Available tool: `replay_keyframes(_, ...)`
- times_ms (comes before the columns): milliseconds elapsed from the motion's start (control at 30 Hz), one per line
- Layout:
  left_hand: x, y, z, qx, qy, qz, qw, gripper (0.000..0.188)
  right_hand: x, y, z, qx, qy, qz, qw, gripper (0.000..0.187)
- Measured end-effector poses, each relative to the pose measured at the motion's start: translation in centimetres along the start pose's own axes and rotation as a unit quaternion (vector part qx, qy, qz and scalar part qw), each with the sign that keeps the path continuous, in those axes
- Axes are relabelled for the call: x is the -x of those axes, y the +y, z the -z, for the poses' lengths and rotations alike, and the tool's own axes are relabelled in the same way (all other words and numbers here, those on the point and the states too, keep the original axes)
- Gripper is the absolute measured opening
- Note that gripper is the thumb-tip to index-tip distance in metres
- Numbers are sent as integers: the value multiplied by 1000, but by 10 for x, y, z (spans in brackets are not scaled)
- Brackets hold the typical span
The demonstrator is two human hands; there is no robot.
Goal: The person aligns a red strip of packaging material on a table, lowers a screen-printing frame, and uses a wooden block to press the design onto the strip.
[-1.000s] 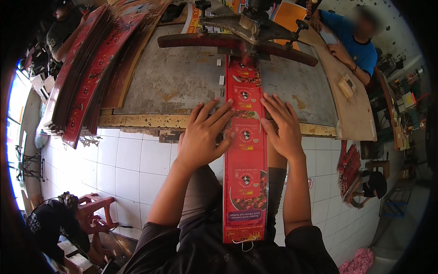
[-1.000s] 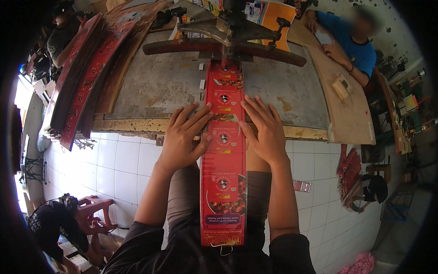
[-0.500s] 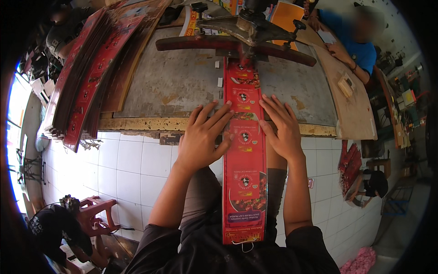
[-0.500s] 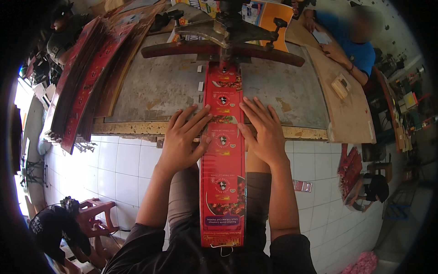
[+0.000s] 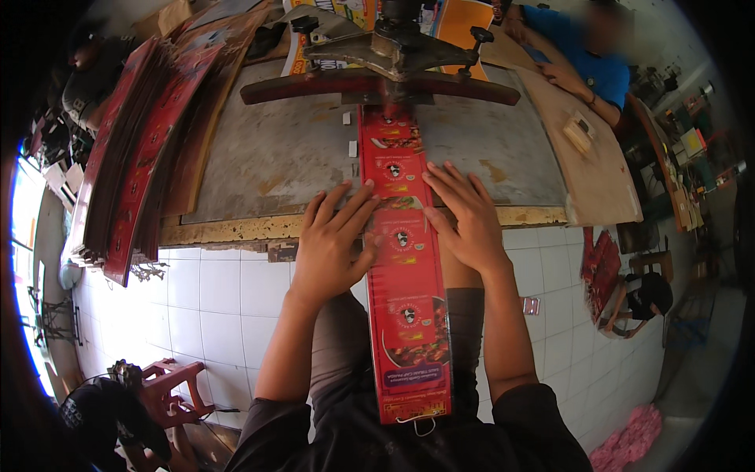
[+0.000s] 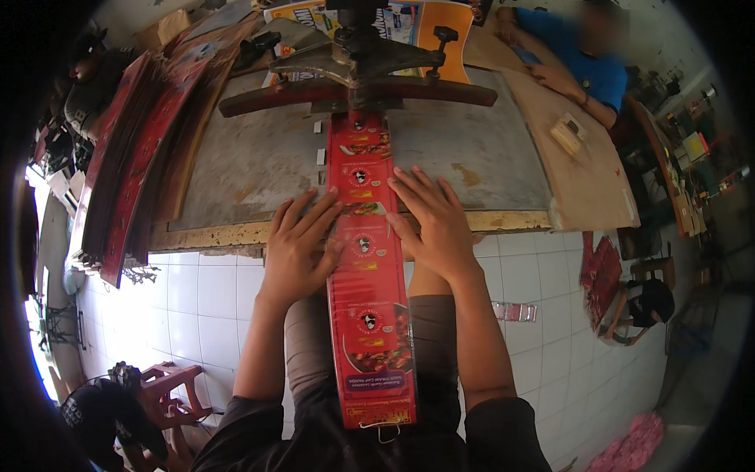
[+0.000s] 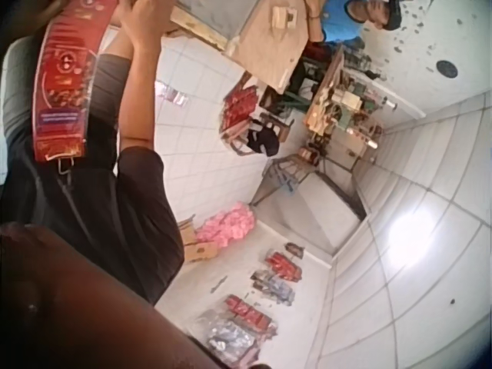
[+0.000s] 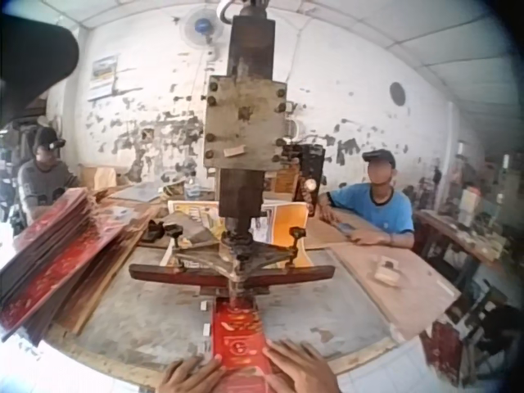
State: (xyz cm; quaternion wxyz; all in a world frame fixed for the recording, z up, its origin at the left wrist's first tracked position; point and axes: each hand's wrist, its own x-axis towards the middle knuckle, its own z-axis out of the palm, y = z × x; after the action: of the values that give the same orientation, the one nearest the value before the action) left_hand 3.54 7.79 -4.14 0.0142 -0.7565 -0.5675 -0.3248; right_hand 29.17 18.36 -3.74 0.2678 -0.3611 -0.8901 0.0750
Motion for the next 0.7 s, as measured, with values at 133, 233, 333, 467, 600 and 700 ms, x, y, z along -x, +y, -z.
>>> replay_keyframes(133,0,1,0,0,-1,5,1000,54,0,-1,-1,0,5,4,1000,55)
replay_keyframes(233,0,4,1,-5,-10,14,1000,55,0,1,-1,8,8,7,1000,55)
replay_keyframes(333,0,4,1,-10,-3,11,1000,53,1,1,-2,8,10,5,1000,54)
replay_keyframes(467,-2,5,2,-10,-9,14,1000,54,0,1,-1,10,13,8,1000,54)
replay_keyframes(600,0,5,3,-7,-18,20,1000,56,1,1,-3,8,13,10,1000,54)
replay_keyframes(700,1,4,2,-6,-19,22,1000,56,2,1,-2,10,13,9,1000,54)
